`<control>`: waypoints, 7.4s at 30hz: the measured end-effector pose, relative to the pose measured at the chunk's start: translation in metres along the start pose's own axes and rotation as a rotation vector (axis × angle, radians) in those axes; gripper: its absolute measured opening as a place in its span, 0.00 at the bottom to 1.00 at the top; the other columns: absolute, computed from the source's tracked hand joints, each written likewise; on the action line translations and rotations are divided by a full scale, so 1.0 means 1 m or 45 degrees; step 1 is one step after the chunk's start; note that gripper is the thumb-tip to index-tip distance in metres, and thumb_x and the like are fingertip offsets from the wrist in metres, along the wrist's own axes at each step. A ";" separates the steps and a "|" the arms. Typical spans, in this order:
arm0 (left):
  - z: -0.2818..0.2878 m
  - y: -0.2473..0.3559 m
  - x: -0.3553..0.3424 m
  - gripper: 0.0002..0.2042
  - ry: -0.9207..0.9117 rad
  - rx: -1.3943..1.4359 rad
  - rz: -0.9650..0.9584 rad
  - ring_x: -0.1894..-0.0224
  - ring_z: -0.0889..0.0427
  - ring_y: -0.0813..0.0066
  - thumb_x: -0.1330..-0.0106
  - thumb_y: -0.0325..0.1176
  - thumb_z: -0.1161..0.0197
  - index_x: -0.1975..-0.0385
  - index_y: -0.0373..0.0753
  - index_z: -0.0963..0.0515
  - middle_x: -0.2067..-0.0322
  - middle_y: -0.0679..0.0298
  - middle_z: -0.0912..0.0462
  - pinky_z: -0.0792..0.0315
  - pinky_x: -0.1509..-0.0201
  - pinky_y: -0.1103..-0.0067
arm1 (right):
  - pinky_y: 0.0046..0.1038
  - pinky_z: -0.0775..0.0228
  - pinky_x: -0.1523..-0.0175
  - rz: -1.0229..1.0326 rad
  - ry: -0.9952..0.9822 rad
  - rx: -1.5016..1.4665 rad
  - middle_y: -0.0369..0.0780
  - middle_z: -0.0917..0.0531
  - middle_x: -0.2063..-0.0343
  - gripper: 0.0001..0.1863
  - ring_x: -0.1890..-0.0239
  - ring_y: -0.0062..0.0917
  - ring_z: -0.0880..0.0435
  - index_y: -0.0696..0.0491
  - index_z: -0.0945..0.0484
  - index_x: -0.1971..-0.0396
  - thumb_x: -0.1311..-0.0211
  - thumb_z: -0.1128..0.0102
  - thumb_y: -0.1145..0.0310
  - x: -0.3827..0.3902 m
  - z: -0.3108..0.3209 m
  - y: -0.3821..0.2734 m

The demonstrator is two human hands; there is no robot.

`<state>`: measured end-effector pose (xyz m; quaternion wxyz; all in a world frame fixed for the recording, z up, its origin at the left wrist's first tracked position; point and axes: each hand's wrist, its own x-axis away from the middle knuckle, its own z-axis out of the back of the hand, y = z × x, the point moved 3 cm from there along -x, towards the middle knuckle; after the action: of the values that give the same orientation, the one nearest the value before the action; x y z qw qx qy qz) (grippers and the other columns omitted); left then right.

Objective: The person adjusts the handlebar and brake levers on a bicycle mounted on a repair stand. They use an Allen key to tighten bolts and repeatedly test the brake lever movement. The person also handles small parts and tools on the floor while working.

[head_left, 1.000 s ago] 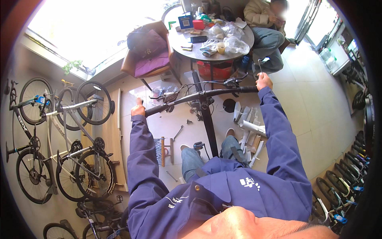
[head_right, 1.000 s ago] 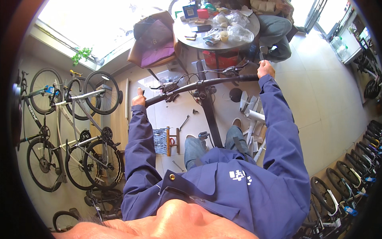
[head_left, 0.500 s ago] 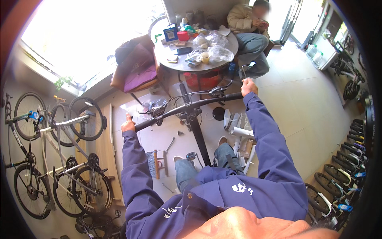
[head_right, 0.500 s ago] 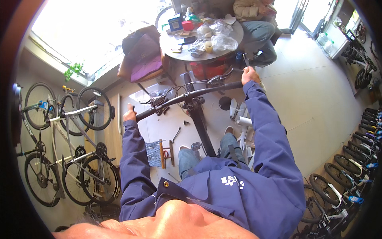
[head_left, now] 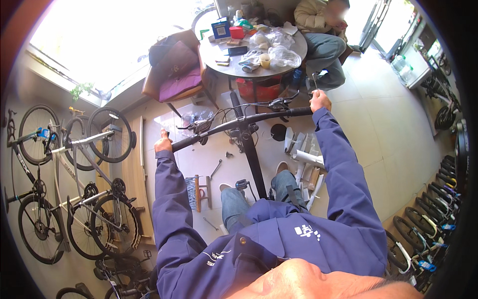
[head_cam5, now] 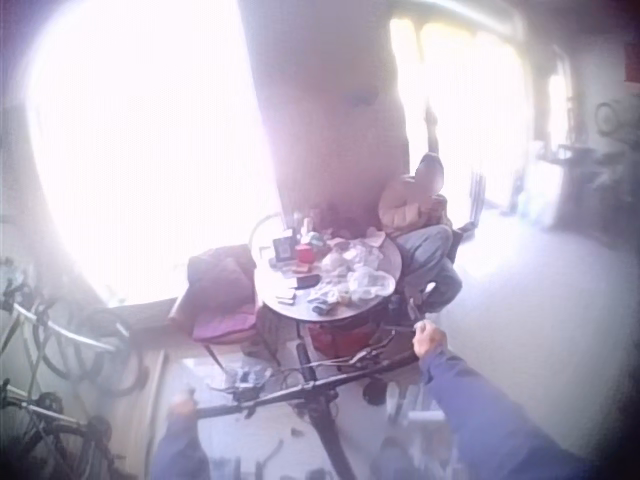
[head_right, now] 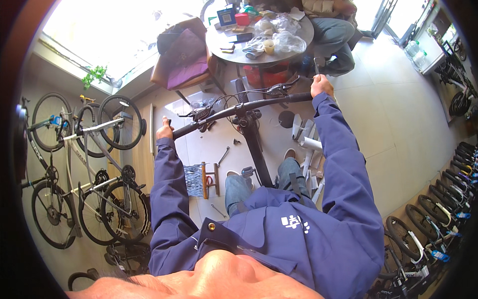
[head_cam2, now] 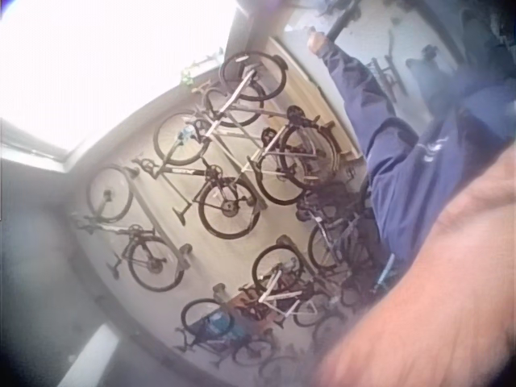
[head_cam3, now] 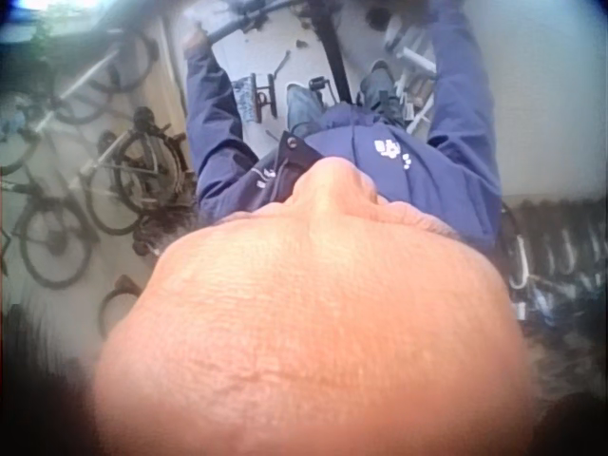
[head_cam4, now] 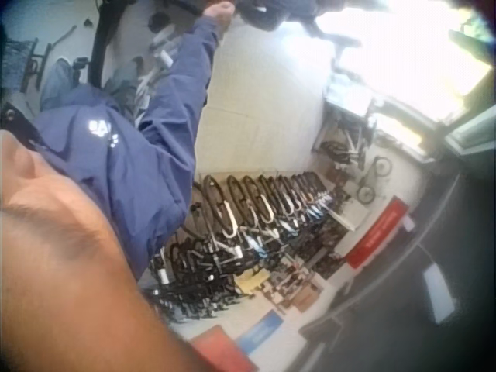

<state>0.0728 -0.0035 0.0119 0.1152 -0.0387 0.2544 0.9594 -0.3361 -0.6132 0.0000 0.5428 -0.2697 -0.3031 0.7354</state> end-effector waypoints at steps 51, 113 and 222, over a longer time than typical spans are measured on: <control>0.037 0.083 0.052 0.31 -0.030 -0.371 -1.020 0.27 0.27 0.56 0.39 0.23 0.37 0.31 0.37 0.25 0.36 0.55 0.23 0.35 0.22 0.61 | 0.39 0.32 0.23 1.350 -0.455 0.709 0.50 0.23 0.32 0.40 0.24 0.42 0.29 0.56 0.29 0.27 0.46 0.35 0.79 0.097 0.010 -0.123; 0.017 0.107 0.089 0.30 0.306 -0.296 -0.866 0.33 0.18 0.59 0.45 0.35 0.23 0.38 0.42 0.18 0.38 0.56 0.16 0.23 0.31 0.67 | 0.36 0.28 0.26 1.316 -0.165 0.604 0.44 0.23 0.31 0.41 0.25 0.38 0.27 0.52 0.28 0.27 0.46 0.32 0.77 0.099 0.021 -0.089; 0.006 0.123 0.098 0.41 0.152 -0.377 -0.758 0.26 0.27 0.60 0.52 0.39 0.17 0.32 0.43 0.22 0.32 0.60 0.21 0.27 0.25 0.68 | 0.22 0.17 0.63 0.404 -0.854 -0.870 0.35 0.11 0.68 0.10 0.69 0.17 0.12 0.57 0.15 0.48 0.19 0.40 0.68 0.228 -0.042 -0.100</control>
<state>-0.0518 -0.0845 0.0627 0.3683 -0.1835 0.0960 0.9063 -0.3029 -0.3646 0.0299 0.1780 -0.2236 -0.6395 0.7137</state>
